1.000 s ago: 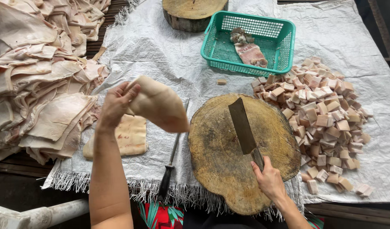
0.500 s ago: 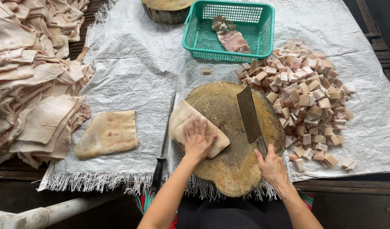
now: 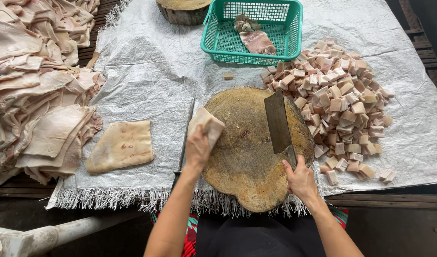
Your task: The person chops long strips of pork skin into small cubes on a wooden cutting board using a cleaver.
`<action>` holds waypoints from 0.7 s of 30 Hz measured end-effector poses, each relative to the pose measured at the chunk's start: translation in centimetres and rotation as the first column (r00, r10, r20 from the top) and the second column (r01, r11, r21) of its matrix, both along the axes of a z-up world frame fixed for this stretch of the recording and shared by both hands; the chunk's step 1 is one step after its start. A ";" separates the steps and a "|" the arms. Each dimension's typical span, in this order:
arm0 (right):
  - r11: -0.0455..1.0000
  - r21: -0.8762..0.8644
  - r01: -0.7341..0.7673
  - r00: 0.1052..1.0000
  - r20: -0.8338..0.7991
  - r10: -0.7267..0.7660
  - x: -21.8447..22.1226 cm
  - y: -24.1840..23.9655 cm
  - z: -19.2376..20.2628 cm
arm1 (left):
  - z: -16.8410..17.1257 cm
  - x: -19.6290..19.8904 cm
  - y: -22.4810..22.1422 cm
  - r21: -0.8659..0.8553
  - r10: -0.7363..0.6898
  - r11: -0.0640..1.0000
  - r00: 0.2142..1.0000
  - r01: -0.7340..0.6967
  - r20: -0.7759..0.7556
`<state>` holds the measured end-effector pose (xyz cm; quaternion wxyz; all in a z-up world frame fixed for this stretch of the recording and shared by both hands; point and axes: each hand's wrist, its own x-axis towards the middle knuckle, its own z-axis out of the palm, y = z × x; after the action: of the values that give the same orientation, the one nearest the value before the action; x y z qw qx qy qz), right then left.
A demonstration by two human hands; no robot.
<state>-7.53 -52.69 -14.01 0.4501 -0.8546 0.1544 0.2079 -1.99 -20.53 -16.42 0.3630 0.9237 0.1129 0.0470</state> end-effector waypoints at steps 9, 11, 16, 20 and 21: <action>0.968 0.153 0.201 0.976 0.054 -0.212 -2.3 -4.2 0.6 | 17.4 2.0 -1.4 -0.093 -0.187 0.969 0.925 0.229 0.330; 0.963 0.140 0.232 0.967 0.076 -0.244 -3.0 -5.2 1.3 | 17.7 1.7 -2.8 -0.394 -0.195 0.871 0.942 0.294 0.272; 0.960 0.081 0.267 0.957 0.097 -0.274 -3.8 -6.5 3.1 | 9.7 0.4 -5.6 -0.668 -0.038 0.723 0.975 0.177 0.217; 0.971 0.045 0.234 0.965 0.112 -0.237 -4.3 -5.9 3.8 | -0.9 -0.9 -6.1 -0.767 0.049 0.614 0.978 -0.190 -0.202; 0.976 0.026 0.215 0.969 0.121 -0.216 -4.3 -5.6 3.8 | -3.3 -1.1 -5.7 -0.777 0.058 0.586 0.968 -0.231 -0.244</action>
<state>-11.85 -58.26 -10.17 0.4841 -0.8411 0.2170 0.1056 -3.13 -26.26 -19.69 0.7201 0.6505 0.2316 -0.0684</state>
